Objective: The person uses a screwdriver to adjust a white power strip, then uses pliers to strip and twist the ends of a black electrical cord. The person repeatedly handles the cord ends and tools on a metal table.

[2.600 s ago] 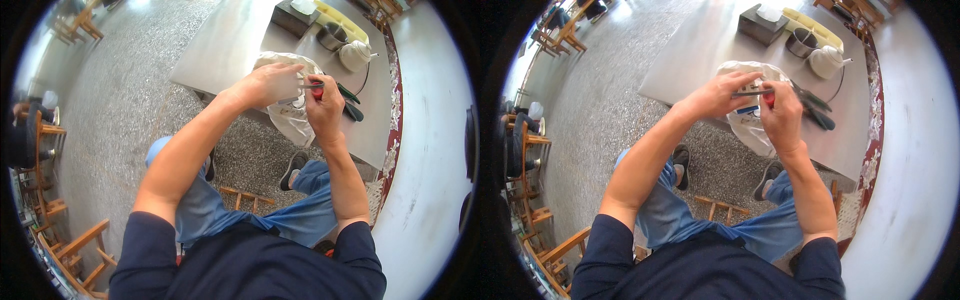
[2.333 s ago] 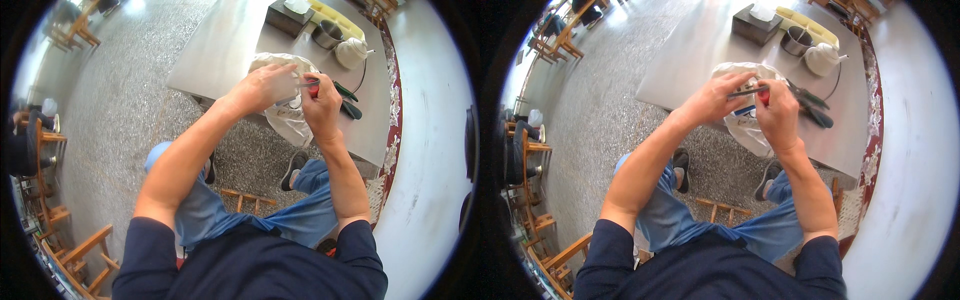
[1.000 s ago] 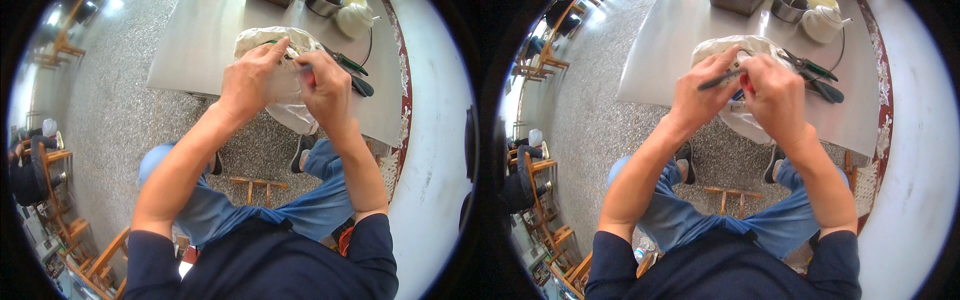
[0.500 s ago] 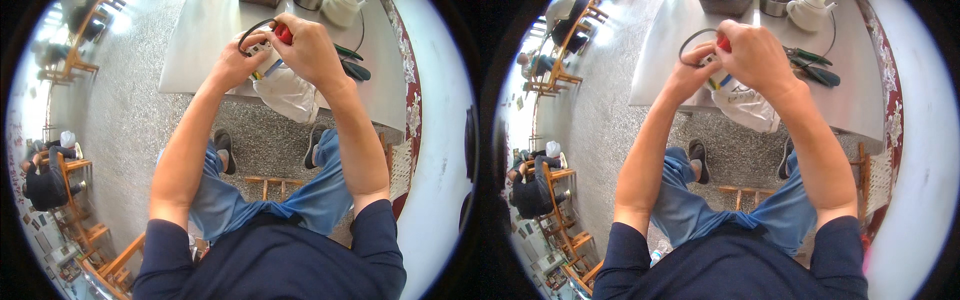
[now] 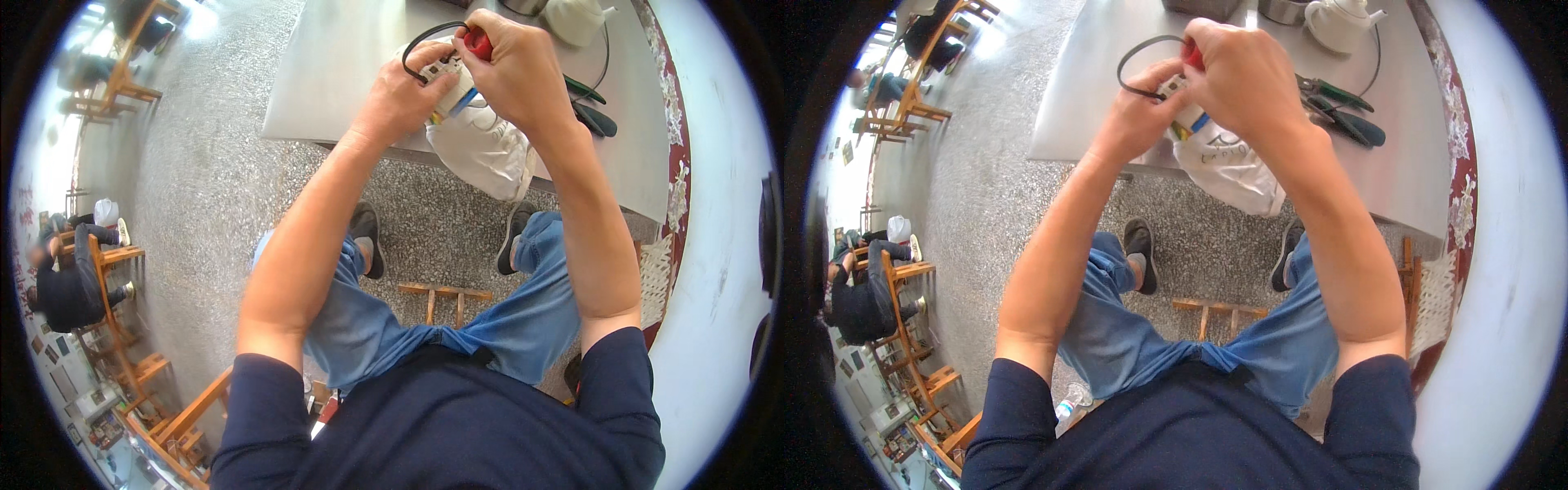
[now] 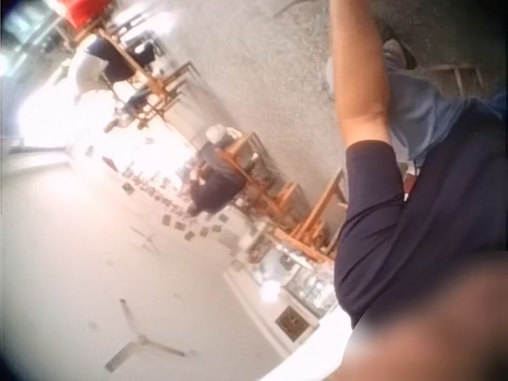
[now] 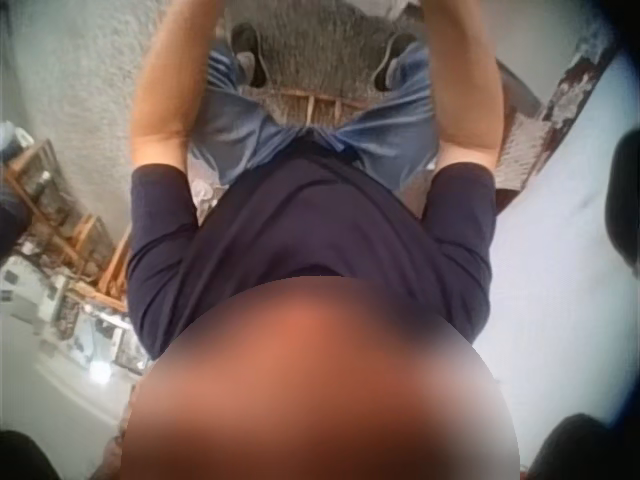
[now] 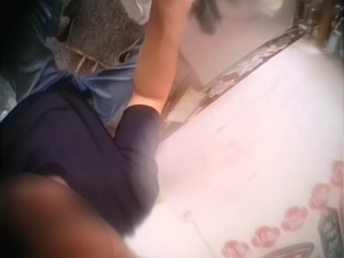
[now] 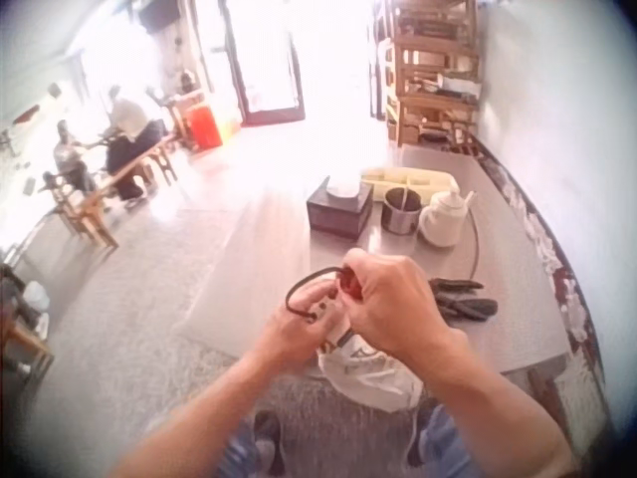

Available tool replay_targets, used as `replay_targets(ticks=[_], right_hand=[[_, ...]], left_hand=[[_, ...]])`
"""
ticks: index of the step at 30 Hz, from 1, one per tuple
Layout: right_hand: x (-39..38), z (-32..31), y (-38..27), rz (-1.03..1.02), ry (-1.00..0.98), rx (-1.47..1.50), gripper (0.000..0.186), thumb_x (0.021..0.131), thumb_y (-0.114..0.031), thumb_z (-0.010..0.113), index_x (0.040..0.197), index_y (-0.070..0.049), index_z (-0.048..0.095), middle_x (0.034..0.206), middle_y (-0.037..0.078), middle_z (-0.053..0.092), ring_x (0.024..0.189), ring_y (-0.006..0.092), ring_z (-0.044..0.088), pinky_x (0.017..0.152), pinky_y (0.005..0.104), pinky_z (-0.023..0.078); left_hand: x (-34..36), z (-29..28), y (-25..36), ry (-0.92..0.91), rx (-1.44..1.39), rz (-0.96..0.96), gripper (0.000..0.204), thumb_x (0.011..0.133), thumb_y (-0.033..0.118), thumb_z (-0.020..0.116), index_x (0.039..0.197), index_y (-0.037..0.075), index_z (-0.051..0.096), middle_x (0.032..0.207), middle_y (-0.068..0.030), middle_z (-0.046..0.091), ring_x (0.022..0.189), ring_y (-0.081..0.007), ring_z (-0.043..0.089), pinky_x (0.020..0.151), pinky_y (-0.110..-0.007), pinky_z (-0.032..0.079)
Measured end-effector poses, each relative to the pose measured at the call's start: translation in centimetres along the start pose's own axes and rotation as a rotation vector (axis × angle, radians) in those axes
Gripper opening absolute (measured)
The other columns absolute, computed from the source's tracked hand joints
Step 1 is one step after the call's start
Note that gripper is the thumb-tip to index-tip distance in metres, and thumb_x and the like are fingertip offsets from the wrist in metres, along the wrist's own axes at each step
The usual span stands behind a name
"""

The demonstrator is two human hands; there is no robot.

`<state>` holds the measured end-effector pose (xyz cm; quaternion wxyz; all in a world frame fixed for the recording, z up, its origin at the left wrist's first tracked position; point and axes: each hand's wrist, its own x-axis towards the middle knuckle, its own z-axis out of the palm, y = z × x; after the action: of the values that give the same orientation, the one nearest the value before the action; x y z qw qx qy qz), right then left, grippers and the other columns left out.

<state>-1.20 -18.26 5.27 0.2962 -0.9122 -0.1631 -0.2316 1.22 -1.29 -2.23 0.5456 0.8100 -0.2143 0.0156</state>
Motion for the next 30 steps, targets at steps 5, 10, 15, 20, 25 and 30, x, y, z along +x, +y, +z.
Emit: replay_targets(ticks=[5, 10, 15, 20, 25, 30], right_hand=[[0.3, 0.3, -0.4, 0.064, -0.019, -0.011, 0.015, 0.085, -0.017, 0.071, 0.094, -0.005, 0.069, 0.086, 0.018, 0.071, 0.081, 0.0353, 0.07, 0.071, 0.0429, 0.055], [0.7, -0.5, -0.6, 0.079, -0.042, 0.1, 0.011, 0.092, -0.013, 0.065, 0.1, -0.005, 0.069, 0.091, 0.012, 0.076, 0.078, 0.0322, 0.073, 0.067, 0.0383, 0.057], [0.4, -2.9, 0.6, 0.211, 0.339, 0.466, 0.015, 0.096, -0.013, 0.061, 0.09, 0.0, 0.066, 0.075, 0.01, 0.07, 0.066, 0.0192, 0.067, 0.061, 0.0321, 0.054], [-1.7, -7.9, 0.9, 0.242, 0.43, 0.566, 0.023, 0.1, -0.021, 0.059, 0.088, -0.001, 0.064, 0.07, 0.005, 0.065, 0.058, 0.0087, 0.059, 0.056, 0.0229, 0.049], [-3.3, -7.9, 1.0, 0.36, 0.519, 0.705, 0.033, 0.103, -0.031, 0.061, 0.087, -0.002, 0.063, 0.072, 0.007, 0.067, 0.057, 0.0092, 0.059, 0.055, 0.023, 0.05], [-4.1, -6.5, 1.4, 0.3, 0.365, 0.643, 0.025, 0.097, -0.023, 0.07, 0.105, 0.0, 0.066, 0.093, 0.012, 0.074, 0.078, 0.0175, 0.071, 0.076, 0.0277, 0.059]], left_hand=[[0.2, 0.7, 1.1, 0.137, 0.013, 0.139, 0.033, 0.096, 0.029, 0.07, 0.12, 0.005, 0.07, 0.115, -0.0141, 0.072, 0.094, -0.0296, 0.073, 0.081, -0.038, 0.056], [1.2, 1.5, -0.5, 0.223, -0.092, 0.228, 0.026, 0.096, 0.025, 0.07, 0.108, 0.003, 0.074, 0.107, -0.0139, 0.074, 0.088, -0.0272, 0.073, 0.078, -0.035, 0.056], [1.2, -0.2, -0.1, 0.216, -0.038, 0.042, 0.025, 0.101, 0.02, 0.064, 0.107, -0.001, 0.075, 0.1, -0.0057, 0.074, 0.09, -0.01, 0.065, 0.079, -0.025, 0.052], [1.2, -1.7, -0.8, 0.24, -0.057, -0.1, 0.024, 0.102, 0.021, 0.063, 0.105, 0.001, 0.076, 0.093, -0.0037, 0.075, 0.085, -0.0085, 0.067, 0.076, -0.023, 0.054], [1.8, -2.3, -1.5, 0.259, -0.221, -0.17, 0.026, 0.102, 0.022, 0.062, 0.099, 0.0, 0.077, 0.086, -0.002, 0.075, 0.077, -0.0069, 0.064, 0.071, -0.024, 0.052], [2.9, -4.1, -2.7, 0.211, -0.461, -0.241, 0.025, 0.103, 0.019, 0.06, 0.1, 0.0, 0.076, 0.087, -0.0036, 0.074, 0.075, -0.0081, 0.066, 0.067, -0.023, 0.052]])
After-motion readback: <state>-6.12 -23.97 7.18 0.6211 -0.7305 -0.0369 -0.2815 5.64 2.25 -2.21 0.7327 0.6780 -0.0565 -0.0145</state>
